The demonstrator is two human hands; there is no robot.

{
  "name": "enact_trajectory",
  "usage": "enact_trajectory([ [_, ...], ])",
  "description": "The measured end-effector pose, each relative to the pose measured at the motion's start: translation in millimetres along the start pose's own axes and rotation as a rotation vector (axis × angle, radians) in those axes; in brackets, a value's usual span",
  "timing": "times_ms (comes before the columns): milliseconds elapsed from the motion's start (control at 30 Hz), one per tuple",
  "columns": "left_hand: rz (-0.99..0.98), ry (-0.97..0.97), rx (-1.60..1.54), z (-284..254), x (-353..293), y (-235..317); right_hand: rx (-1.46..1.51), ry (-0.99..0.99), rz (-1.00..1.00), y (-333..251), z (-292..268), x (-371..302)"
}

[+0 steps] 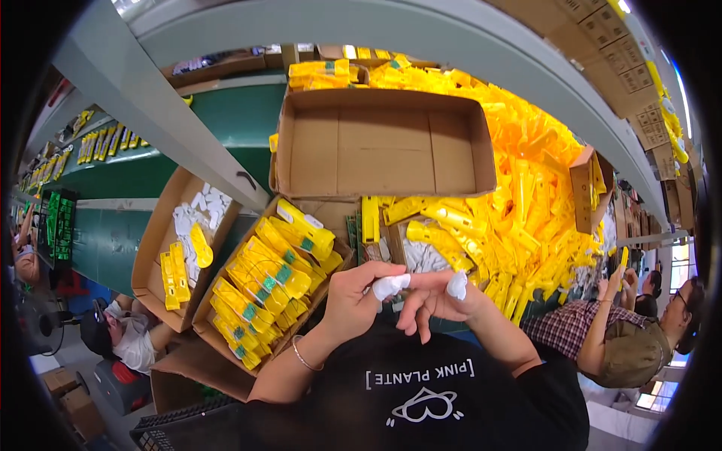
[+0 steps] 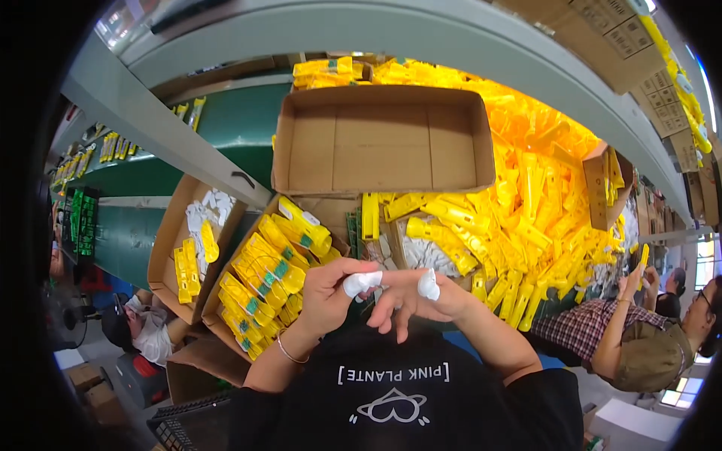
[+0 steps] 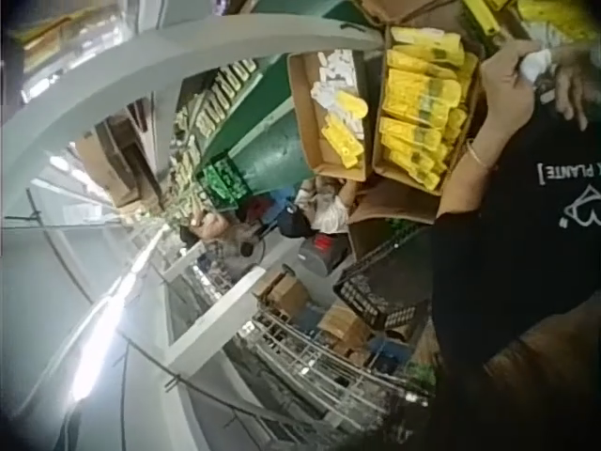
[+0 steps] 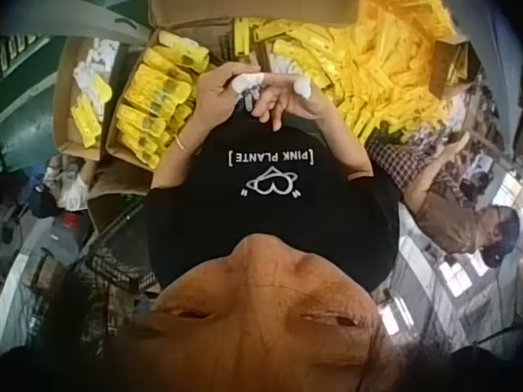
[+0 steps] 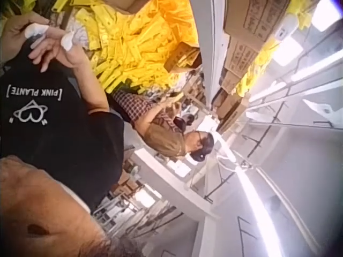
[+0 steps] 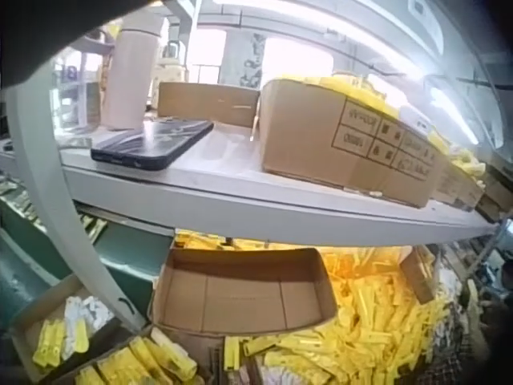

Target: Assembling yellow plastic flashlights by inserting internal components and circuit boards into the housing.

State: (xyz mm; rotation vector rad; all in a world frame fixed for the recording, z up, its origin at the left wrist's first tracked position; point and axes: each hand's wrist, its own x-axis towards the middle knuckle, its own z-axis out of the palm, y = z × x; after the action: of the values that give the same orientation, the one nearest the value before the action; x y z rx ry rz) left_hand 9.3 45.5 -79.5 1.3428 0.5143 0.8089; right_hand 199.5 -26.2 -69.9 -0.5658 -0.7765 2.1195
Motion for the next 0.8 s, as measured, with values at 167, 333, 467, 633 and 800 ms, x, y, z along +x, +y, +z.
enact_trajectory([
  [167,0.071,-0.019,0.140,-2.7,-1.1,-3.7,0.055,-0.003,0.006,2.3,-5.8,0.1],
  [333,0.194,0.056,0.360,-10.4,-13.3,6.2,0.090,-0.003,0.035,7.9,11.3,10.7],
  [467,0.050,-0.176,-0.137,-19.4,-15.1,-12.6,0.148,-0.002,0.021,10.5,2.4,15.9],
  [633,0.226,-0.003,-0.333,-17.9,-3.3,14.2,0.459,-0.182,-0.177,-16.9,32.1,31.6],
  [800,0.711,0.318,0.722,-23.3,3.2,21.2,0.529,-0.302,-0.234,-20.4,42.8,37.8],
])
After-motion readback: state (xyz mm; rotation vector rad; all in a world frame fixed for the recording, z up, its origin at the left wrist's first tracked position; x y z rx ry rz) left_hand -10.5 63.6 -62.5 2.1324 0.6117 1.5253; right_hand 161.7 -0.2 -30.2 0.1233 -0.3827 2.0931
